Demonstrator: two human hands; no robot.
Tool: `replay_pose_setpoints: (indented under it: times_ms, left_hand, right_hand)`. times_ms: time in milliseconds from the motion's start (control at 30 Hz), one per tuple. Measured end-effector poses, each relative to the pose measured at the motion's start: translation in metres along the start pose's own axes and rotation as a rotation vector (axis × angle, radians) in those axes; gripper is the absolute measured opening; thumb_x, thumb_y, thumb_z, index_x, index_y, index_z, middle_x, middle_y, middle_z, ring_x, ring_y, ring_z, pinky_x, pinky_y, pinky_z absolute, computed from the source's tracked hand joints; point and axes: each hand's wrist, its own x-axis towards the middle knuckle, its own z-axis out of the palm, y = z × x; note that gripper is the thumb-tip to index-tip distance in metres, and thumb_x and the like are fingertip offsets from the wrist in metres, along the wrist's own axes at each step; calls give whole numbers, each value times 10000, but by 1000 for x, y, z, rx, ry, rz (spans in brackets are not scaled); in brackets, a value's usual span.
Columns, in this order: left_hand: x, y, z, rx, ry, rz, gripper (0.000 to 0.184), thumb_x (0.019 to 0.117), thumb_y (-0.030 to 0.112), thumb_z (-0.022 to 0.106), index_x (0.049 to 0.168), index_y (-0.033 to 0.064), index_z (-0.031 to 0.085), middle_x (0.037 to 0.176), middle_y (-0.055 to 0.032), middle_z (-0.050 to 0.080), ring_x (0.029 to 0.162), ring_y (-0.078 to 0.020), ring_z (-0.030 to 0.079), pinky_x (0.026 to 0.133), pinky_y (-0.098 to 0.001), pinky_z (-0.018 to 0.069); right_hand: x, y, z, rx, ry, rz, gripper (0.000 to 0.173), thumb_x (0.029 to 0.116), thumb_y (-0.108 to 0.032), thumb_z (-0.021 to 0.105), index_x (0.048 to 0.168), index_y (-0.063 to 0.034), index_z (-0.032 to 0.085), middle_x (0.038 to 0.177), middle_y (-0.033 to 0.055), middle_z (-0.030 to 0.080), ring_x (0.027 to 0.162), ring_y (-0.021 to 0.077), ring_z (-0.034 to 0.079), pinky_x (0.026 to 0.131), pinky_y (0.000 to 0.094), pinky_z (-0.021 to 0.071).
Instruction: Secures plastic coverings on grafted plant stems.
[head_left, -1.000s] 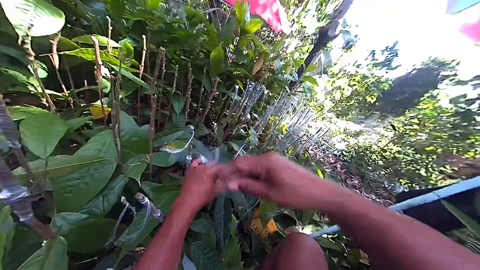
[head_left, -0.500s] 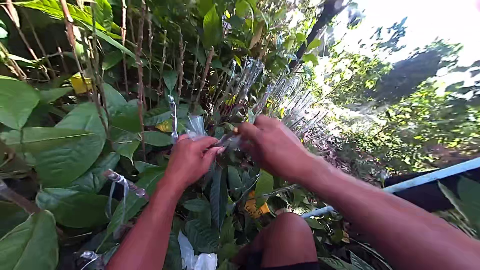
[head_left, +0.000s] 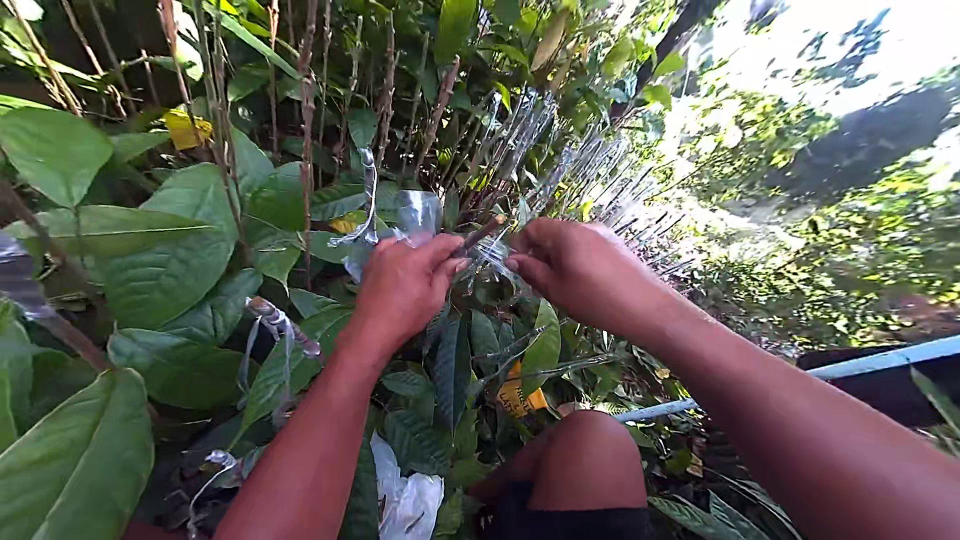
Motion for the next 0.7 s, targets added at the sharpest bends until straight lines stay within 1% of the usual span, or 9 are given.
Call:
replay_pose_setpoints:
  times_ms: [100,200,267,333,400,467,500,567,700]
  left_hand:
    - [-1,1,-3,-23,16,-28,242,1034,242,604,1185,116,744,920,-80,729,773,-229,680,804,-526,532]
    - [1,2,-3,-30,27,-14,254,1021,234,630,1225,119,728,895,-76,726,725,-221,671,744,-504,549]
    - [1,7,4,-38,8,33,270,986,180,658,1236,112,732,929,-114,750,822,-284,712,834,-562,533]
    - [-1,9,10,-54,-62,106,260,972,151,667,1223,126,733,980,-118,746,899,-304,713,881,-573,527]
    - [-1,8,10,-79,-108,155,258,985,170,658,1222,113,740,1009,-111,736,920,-286,703,882,-556,532]
    - [1,5,6,-103,-85,158,225,991,235,650,1138,108,763,979,-75,733,869,-228,689,881,-525,528]
    - [0,6,6,-110,-56,152,237,996,272,636,1099,103,766,937,-61,725,808,-205,667,847,-506,525]
    - [-1,12,12,-108,20,124,246,1009,288,621,1105,105,753,887,-60,718,725,-193,637,752,-470,521]
    - [-1,18,17,-63,124,51,240,1020,276,605,1141,117,739,910,-76,718,737,-213,660,697,-480,535]
  right_hand:
    - [-10,-4,1,-42,47,-61,134,1036,-243,622,972,-146,687,724,5,650,597,157,621,543,394,526]
    - [-23,-12,-4,81,59,-179,159,1001,-221,670,1148,-158,661,717,-33,637,557,103,602,498,327,531]
    - [-24,-21,-15,266,-4,-308,140,1006,-208,649,1142,-173,657,757,-90,660,561,12,586,475,199,502]
    - [-10,-16,-33,353,-71,-421,210,1034,-123,568,1231,-127,641,1003,-66,730,768,2,666,635,177,566]
    - [0,1,-41,29,1,-448,330,1033,-81,536,1358,-127,572,1249,-16,695,1030,80,683,844,285,588]
    - [0,7,-23,-260,157,-434,269,985,-96,627,1254,-89,635,1068,99,716,926,305,693,747,514,572]
    - [-1,6,-12,-320,209,-431,183,989,-143,642,1164,-86,644,906,96,702,788,319,695,637,520,561]
    - [-1,6,-5,-230,152,-346,175,1015,-191,629,1156,-88,619,743,57,628,622,260,643,546,481,532]
    - [1,22,-14,154,-44,-187,138,1038,-229,616,1086,-124,691,740,-11,670,590,90,644,563,301,580]
